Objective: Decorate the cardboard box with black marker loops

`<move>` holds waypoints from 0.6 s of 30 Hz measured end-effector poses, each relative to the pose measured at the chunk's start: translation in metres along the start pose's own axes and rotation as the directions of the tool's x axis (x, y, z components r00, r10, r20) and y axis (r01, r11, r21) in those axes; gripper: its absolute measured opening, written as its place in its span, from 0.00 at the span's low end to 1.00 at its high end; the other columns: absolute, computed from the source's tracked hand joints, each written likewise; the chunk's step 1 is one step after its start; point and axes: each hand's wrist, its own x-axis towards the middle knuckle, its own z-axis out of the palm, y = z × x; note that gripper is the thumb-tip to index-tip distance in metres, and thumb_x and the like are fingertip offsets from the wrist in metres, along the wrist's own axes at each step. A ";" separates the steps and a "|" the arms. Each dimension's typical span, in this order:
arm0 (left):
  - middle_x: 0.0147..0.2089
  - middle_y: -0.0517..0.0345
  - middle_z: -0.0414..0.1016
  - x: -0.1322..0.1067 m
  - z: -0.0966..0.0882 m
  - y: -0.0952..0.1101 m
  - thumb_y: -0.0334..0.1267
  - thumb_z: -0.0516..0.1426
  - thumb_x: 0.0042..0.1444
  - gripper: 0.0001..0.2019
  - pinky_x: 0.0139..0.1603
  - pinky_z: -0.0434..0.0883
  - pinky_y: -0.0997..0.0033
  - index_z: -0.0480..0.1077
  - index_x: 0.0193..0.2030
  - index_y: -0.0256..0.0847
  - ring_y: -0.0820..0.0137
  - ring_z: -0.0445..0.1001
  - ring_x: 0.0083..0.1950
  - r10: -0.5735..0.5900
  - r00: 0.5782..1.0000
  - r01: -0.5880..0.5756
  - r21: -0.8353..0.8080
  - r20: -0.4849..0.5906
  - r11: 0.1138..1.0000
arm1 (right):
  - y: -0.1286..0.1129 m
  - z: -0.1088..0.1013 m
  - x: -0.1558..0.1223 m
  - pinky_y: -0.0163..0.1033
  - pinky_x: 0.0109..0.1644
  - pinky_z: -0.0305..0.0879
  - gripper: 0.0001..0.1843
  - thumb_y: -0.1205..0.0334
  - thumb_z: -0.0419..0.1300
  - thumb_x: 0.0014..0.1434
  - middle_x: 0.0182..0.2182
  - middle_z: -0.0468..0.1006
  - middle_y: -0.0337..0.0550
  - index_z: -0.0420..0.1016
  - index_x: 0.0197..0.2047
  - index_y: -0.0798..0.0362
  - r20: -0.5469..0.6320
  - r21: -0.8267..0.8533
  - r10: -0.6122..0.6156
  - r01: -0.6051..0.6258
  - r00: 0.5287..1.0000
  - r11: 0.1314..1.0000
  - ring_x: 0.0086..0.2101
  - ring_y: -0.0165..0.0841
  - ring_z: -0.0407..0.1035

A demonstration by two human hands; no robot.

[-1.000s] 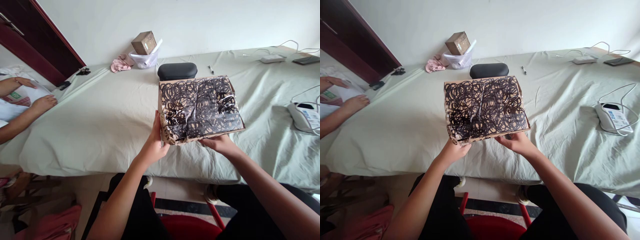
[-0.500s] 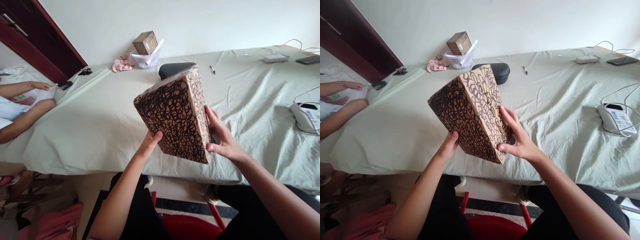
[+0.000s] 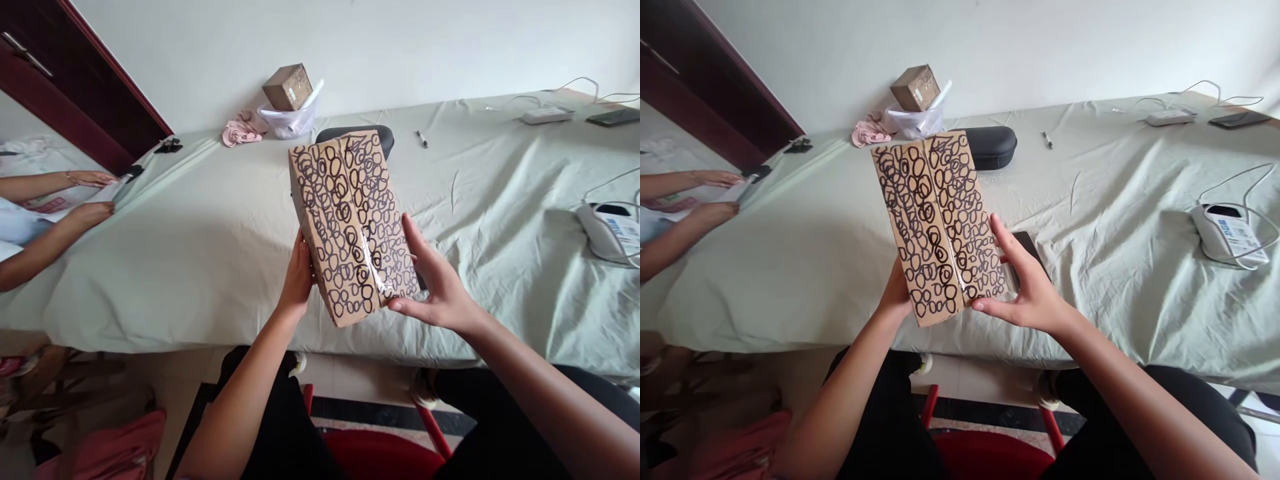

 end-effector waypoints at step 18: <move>0.50 0.50 0.84 -0.014 -0.002 0.029 0.70 0.54 0.52 0.33 0.60 0.78 0.41 0.77 0.51 0.46 0.44 0.75 0.66 -0.025 1.000 0.023 -0.344 -0.001 0.939 | 0.003 0.009 0.004 0.56 0.66 0.69 0.42 0.39 0.60 0.69 0.77 0.54 0.44 0.49 0.80 0.35 -0.110 0.090 0.133 -0.123 0.985 0.988 0.67 0.49 0.63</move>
